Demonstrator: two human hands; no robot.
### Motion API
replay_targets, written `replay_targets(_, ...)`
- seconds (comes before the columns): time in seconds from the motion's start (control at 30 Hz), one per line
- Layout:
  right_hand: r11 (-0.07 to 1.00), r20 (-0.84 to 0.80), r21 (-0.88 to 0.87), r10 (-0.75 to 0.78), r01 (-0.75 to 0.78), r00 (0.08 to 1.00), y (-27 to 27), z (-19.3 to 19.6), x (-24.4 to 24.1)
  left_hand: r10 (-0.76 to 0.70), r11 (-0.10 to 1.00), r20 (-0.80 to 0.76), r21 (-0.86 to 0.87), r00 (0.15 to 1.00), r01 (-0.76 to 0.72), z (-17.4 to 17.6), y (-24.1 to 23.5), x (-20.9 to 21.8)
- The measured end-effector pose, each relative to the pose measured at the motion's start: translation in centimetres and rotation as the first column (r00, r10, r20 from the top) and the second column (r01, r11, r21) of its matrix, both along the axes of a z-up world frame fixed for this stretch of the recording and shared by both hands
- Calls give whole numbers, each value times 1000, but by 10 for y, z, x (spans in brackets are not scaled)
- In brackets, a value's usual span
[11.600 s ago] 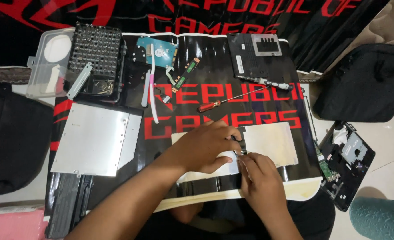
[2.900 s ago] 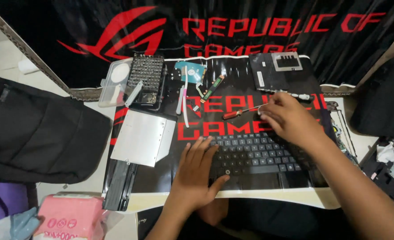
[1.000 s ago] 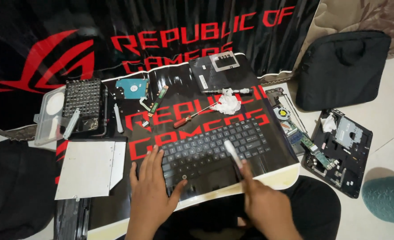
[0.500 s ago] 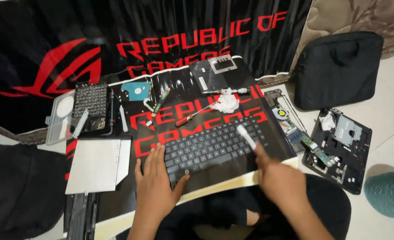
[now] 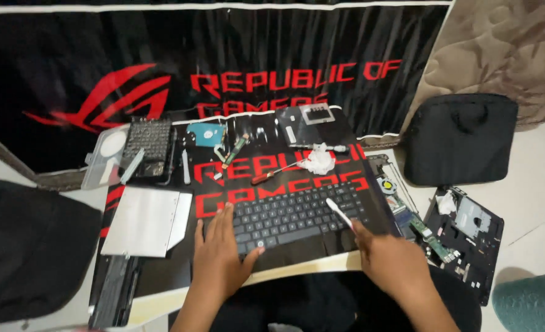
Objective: The person cleans a white laptop palm rest with a small tool and then wipes a black laptop keyboard using a cotton swab. The workspace contains various disassembled laptop parts and tools.
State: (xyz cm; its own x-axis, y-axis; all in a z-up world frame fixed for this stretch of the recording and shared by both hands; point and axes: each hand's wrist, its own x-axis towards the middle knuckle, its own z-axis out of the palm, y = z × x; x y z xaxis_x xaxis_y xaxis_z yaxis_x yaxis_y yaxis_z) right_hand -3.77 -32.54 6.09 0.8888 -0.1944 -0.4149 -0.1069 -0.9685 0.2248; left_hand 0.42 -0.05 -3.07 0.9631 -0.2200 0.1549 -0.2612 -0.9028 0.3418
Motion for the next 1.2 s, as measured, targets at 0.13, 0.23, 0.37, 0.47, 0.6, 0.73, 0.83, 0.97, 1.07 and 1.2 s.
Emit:
replay_targets(0.13,999,46,21,35,-36,998,3,5,13,-12,998,43,-56,999,14,5,-3,-2)
replay_targets(0.23,1000,-4,10,-11,11,1000,4,24,6,-3,1000,65,-24,998,5,5,-3,-3)
replay_targets(0.37,1000,15,27,11,-12,1000,5,19,11,-14,999,117,-50,993,20,9,-2,-9)
replay_targets(0.47,998,-11,35,-46,46,999,5,32,11,-3,998,107,-69,994,10,15,-3,-3)
replay_targets(0.6,995,77,-42,-87,90,993,3,41,11,7,994,77,-110,997,1,19,-4,-2)
replay_targets(0.73,999,18,5,-33,33,999,3,30,17,-13,991,70,-134,997,23,21,-3,-4)
replay_targets(0.83,998,37,55,16,-18,999,-4,23,10,-10,990,90,-142,996,22,19,-2,2)
replay_targets(0.97,1000,194,-20,6,-3,981,-9,0,10,7,987,-4,-158,1000,-7,19,-4,-1)
replay_targets(1.07,991,153,74,104,-116,983,-6,-18,2,0,989,-3,-145,1000,-1,20,-2,1)
replay_targets(1.2,987,249,161,-36,-5,968,9,-5,-7,-8,988,13,-154,1000,10,20,-3,1)
